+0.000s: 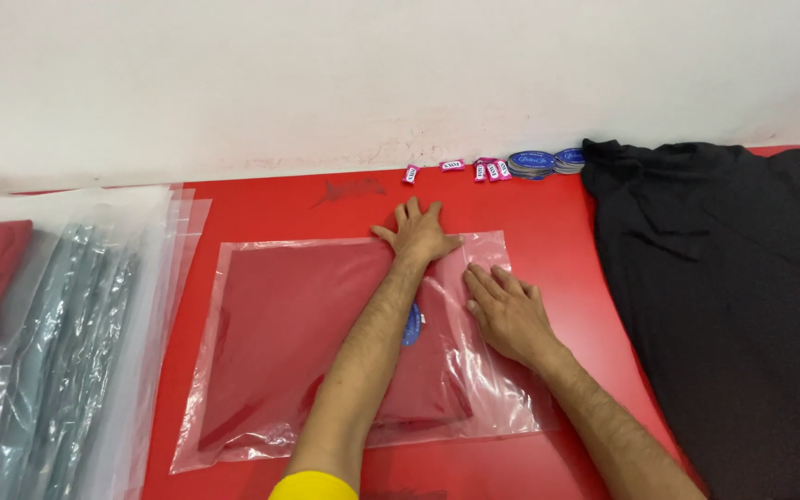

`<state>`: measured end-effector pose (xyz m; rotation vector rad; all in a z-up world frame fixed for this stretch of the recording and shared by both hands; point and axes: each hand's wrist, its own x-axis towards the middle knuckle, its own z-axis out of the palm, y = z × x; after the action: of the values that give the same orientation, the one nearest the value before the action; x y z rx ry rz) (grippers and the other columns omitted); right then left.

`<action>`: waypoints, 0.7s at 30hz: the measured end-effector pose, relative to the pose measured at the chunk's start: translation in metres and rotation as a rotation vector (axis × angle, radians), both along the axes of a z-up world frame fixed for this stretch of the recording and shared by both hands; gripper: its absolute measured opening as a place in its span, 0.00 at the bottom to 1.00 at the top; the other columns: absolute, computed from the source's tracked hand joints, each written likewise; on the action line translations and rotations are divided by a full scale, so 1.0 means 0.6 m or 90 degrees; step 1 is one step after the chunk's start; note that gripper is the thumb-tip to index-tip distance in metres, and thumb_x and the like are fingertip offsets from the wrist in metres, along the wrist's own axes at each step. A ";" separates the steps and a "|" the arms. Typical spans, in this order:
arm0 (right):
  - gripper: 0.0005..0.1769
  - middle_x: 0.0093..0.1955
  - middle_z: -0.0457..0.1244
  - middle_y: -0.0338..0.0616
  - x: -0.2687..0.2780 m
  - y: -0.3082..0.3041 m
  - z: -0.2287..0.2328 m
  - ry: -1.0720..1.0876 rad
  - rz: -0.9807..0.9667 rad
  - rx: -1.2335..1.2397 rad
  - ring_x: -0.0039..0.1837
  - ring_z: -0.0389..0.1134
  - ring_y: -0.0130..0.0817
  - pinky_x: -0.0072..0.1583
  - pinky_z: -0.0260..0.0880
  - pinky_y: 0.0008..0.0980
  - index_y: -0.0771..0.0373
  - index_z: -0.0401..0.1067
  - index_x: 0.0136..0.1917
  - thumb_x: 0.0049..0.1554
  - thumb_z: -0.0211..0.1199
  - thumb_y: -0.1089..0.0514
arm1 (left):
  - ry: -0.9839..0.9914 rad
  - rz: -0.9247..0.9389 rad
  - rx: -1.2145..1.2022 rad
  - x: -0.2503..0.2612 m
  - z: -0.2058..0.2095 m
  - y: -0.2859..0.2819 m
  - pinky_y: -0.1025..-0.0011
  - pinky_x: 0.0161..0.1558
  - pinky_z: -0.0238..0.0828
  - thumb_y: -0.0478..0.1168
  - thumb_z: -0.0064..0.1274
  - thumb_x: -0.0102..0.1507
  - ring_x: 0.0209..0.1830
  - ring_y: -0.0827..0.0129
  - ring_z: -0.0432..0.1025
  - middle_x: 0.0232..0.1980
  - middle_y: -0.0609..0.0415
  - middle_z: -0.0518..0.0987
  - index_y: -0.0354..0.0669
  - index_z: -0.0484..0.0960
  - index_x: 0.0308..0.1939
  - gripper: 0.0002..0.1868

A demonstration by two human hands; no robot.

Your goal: The person folds a red garment on a table, places it inside a clear plastic bag, and attaches a small blue circular label to the outside of the bag.

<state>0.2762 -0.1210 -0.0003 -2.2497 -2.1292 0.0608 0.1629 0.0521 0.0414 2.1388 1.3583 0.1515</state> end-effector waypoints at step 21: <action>0.30 0.84 0.50 0.33 0.018 0.051 0.010 -0.131 0.076 -0.046 0.84 0.48 0.39 0.75 0.45 0.66 0.47 0.50 0.82 0.69 0.36 0.42 | 0.056 -0.017 0.018 0.020 -0.048 0.017 0.11 0.64 0.19 0.65 0.48 0.66 0.86 0.49 0.26 0.86 0.44 0.36 0.62 0.53 0.81 0.43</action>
<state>0.2873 -0.0906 0.0055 -2.2539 -2.4006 -0.0951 0.1747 0.0622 0.0126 2.2099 1.3849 0.0669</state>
